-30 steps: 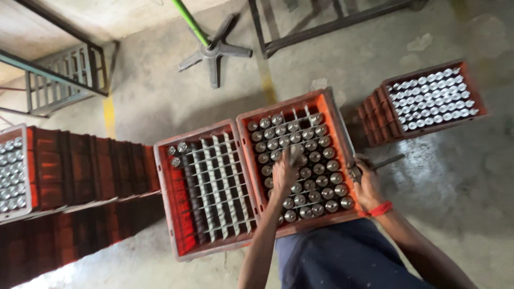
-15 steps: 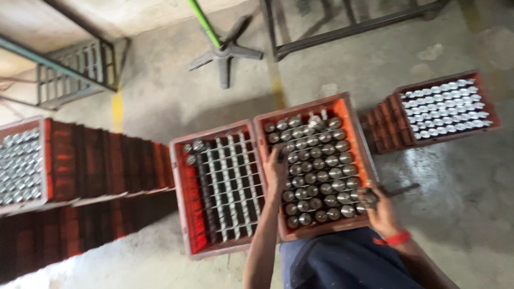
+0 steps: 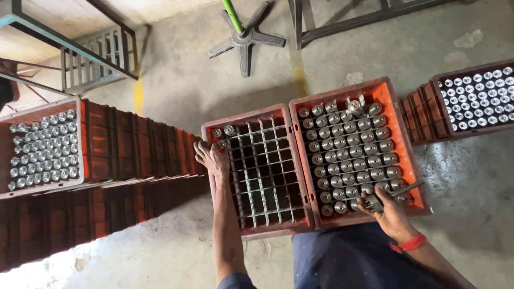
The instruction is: The person transfers small metal cylindrical parts from one red crate to another, placing them into a grid insert. They repeatedly pick parts from the left crate and place them into the right crate, then move the filled crate aside and bring a new empty crate to continue the process.
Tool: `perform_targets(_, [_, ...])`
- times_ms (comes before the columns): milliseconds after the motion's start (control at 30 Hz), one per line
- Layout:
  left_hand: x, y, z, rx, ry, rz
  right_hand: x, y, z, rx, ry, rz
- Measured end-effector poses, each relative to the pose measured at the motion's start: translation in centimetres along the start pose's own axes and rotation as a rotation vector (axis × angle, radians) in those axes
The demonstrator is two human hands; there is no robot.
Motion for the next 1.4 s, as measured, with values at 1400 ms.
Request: perform_targets(1400, [-27.9, 29.8, -10.4, 1.052, 0.894, 0.02, 10.3, -3.9, 0.2, 0.032, -0.092, 0.217])
Point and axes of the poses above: each hand's wrist, its own y-axis away from the middle knuckle, its own z-axis out of the back of the hand, x = y × z, the point moved 8 cm from there along -y, towards the middle knuckle, and after that the axes turned 10 degrees about y, right-handed, at the moved point
